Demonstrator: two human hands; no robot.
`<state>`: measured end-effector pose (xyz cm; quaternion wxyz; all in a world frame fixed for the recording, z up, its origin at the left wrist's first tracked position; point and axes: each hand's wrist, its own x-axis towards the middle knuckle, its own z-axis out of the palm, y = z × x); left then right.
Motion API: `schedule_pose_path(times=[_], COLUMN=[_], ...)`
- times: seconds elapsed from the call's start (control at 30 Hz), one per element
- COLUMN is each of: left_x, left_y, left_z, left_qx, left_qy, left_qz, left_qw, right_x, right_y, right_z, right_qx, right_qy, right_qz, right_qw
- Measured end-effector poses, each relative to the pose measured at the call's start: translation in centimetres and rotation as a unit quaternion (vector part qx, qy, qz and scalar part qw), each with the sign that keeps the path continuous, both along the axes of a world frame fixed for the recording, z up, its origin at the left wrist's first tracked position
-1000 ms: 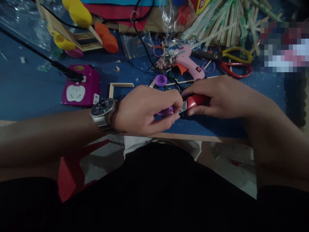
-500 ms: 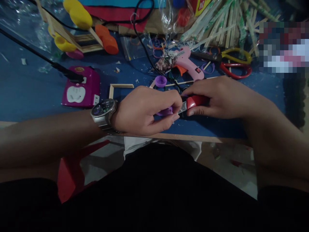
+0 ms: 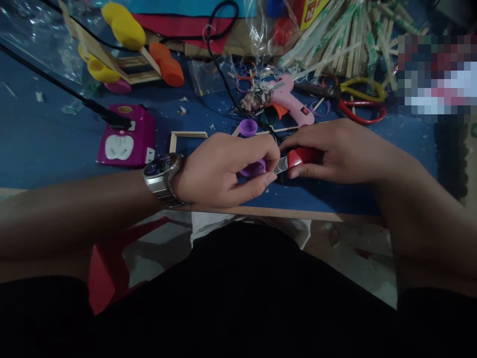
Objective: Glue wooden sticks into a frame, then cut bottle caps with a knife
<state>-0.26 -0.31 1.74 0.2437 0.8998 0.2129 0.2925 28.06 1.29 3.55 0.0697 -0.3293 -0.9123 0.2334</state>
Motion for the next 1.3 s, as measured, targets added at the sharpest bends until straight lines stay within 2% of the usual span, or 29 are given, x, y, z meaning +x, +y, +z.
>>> schedule_pose_path(times=[0.2, 0.53, 0.83, 1.03, 1.3], left_x=[0.09, 0.05, 0.07, 0.21, 0.34], left_y=[0.11, 0.23, 0.33, 0.52, 0.60], left_z=[0.12, -0.18, -0.35, -0.66, -0.86], left_qx=[-0.023, -0.021, -0.035, -0.042, -0.071], left_qy=[-0.011, -0.019, -0.019, -0.063, -0.070], left_qz=[0.042, 0.091, 0.080, 0.091, 0.088], left_qw=[0.999, 0.995, 0.996, 0.993, 0.991], right_x=[0.06, 0.13, 0.02, 0.34, 0.42], right_y=[-0.06, 0.07, -0.15, -0.01, -0.10], right_z=[0.18, 0.13, 0.31, -0.08, -0.16], right_qx=[0.007, 0.023, 0.052, 0.122, 0.135], right_qy=[-0.003, -0.006, -0.007, 0.022, 0.023], right_qz=[-0.017, -0.031, -0.046, -0.045, -0.071], right_qw=[1.000, 0.999, 0.998, 0.991, 0.988])
